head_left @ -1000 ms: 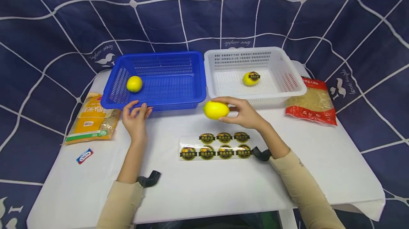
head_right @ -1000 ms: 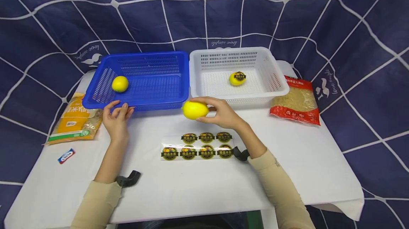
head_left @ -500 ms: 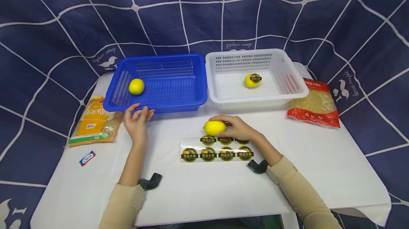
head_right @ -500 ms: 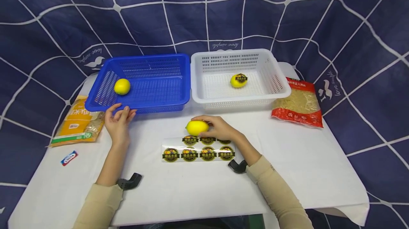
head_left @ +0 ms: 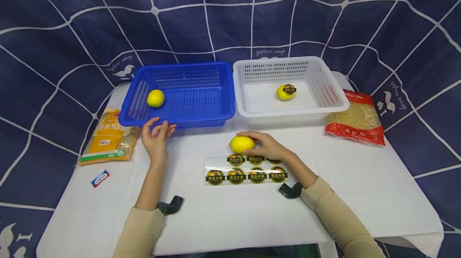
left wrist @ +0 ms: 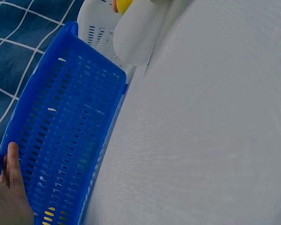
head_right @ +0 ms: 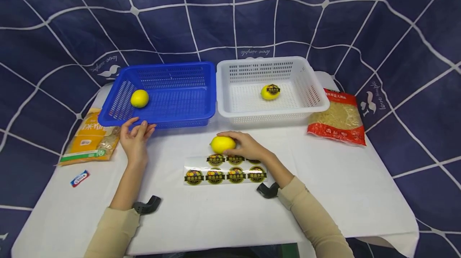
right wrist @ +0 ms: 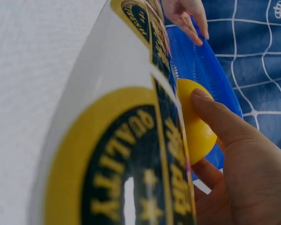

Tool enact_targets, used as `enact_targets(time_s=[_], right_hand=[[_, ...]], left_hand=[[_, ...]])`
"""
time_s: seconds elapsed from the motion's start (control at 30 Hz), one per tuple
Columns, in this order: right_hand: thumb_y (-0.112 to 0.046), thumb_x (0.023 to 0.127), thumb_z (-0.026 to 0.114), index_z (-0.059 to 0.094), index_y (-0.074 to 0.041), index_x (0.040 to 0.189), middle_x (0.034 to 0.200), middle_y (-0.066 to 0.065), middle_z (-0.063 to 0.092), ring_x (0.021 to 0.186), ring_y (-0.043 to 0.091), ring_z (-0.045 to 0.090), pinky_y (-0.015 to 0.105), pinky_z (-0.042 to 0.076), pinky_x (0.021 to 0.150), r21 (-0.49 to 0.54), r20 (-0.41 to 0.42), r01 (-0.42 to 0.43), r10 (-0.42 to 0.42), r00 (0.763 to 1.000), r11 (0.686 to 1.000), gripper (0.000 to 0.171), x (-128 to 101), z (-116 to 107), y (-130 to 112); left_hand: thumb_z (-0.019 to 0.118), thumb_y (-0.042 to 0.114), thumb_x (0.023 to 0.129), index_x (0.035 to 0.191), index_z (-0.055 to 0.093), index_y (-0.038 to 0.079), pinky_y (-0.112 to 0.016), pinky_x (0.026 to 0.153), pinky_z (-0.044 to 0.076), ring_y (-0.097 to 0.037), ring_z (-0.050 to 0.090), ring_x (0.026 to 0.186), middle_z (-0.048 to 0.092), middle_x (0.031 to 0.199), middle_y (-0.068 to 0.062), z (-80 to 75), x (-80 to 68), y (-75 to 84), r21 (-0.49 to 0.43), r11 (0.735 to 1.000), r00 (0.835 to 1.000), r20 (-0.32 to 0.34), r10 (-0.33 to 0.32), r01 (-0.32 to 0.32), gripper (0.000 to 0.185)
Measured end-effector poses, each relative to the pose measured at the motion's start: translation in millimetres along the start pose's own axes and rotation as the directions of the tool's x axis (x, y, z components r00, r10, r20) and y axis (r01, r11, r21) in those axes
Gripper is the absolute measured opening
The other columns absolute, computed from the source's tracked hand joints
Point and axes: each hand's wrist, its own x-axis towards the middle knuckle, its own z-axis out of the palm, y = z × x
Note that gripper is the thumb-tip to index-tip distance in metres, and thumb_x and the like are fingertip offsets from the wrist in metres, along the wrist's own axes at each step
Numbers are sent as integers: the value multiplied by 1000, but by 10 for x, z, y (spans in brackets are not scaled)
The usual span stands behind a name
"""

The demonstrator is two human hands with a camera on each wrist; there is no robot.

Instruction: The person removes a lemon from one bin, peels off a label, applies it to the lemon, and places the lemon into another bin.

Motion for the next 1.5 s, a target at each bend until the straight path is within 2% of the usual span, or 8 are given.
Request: enact_targets(time_s=[0.13,0.33,0.63,0.83,1.13,1.33,1.5], right_hand=[[-26,83,71,50,-19,133,131,-4,52,121,15,45,38,34,105,6,3,0,0,1000,1000,55,-4,17,144],[-22,82,72,49,-17,134,132,-3,51,121,15,46,37,34,105,8,-8,-1,1,1000,1000,57,-8,26,132],[-4,81,69,47,3,131,132,15,49,121,28,46,42,35,104,5,-15,27,-27,1000,1000,55,-1,-32,-211],[-5,81,70,48,1,131,132,14,50,121,28,46,43,36,103,-4,-17,4,-4,1000,1000,55,-3,-55,-258],[-10,82,70,49,-2,132,132,10,51,122,23,45,35,34,105,-26,22,-26,26,999,999,54,-11,-70,-270],[-8,82,70,47,-2,133,132,11,51,121,25,46,40,34,105,-6,16,-47,47,999,999,56,-10,-71,-299],[-8,82,70,47,-3,133,132,11,50,121,25,46,42,34,105,7,10,-60,60,998,998,57,-14,-41,-223]], left_hand=[[68,-2,80,109,52,-1,-32,66,57,-28,67,68,63,72,-16,-11,-1,-12,-4,1000,1000,6,-9,9,33],[68,-2,80,110,52,0,-32,66,57,-27,67,67,62,73,-17,-19,1,-20,12,1000,1000,7,-9,9,33],[70,1,80,110,53,0,-32,64,57,-26,67,67,63,74,-18,-45,14,-19,38,999,1000,11,4,-5,35],[70,1,80,109,53,0,-32,64,57,-26,67,65,62,74,-20,-31,10,-10,33,999,1000,14,14,-14,34],[69,1,81,109,53,1,-32,63,57,-25,67,65,63,73,-17,-15,-7,0,42,999,1000,9,11,-11,33],[68,1,82,110,52,1,-31,63,57,-25,67,66,63,74,-16,-22,-12,-1,49,999,999,28,20,-22,32],[67,1,82,110,52,0,-31,64,57,-25,67,67,62,75,-19,-31,-21,1,42,999,999,27,17,-18,32]])
